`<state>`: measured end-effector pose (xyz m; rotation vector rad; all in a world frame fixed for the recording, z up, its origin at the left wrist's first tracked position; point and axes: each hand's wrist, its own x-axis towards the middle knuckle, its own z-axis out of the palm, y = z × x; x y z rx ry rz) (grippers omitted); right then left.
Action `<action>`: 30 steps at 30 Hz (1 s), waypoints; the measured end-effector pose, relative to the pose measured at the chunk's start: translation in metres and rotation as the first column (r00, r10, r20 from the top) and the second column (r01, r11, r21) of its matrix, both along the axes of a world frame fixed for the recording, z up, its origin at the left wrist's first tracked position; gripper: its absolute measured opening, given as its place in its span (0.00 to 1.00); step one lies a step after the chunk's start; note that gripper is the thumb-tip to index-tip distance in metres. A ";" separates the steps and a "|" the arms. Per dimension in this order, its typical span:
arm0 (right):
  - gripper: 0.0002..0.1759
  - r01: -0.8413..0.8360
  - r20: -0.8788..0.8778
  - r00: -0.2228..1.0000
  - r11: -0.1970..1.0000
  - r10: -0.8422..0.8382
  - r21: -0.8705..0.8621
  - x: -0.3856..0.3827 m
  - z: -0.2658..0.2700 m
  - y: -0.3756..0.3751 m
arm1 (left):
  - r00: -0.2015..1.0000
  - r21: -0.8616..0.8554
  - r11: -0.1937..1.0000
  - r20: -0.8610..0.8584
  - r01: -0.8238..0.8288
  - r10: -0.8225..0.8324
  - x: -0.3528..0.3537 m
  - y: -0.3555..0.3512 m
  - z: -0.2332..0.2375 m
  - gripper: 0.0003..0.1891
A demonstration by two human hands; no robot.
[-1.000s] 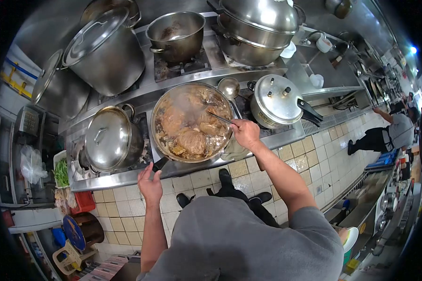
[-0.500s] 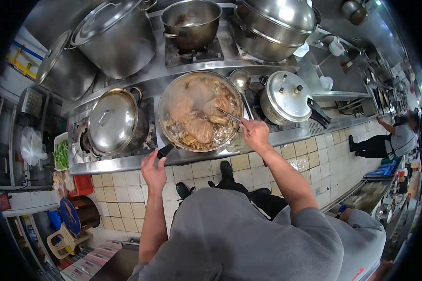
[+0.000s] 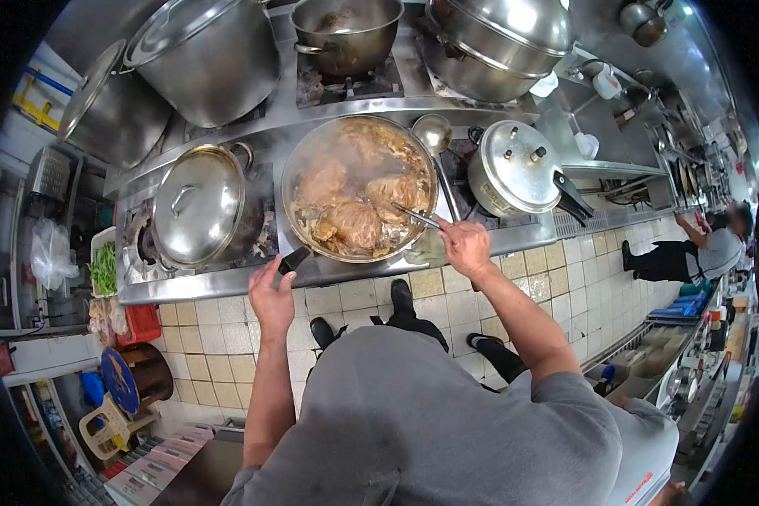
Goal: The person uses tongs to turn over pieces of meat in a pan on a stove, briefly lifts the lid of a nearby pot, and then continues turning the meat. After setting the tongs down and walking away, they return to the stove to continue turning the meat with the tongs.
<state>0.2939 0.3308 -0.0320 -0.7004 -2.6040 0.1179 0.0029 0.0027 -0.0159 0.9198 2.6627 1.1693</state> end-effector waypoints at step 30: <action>0.05 0.129 0.287 0.954 0.981 -0.083 -0.144 -0.070 0.029 -0.037 | 1.000 0.046 0.999 -0.004 -0.018 0.018 0.002 0.002 0.000 0.25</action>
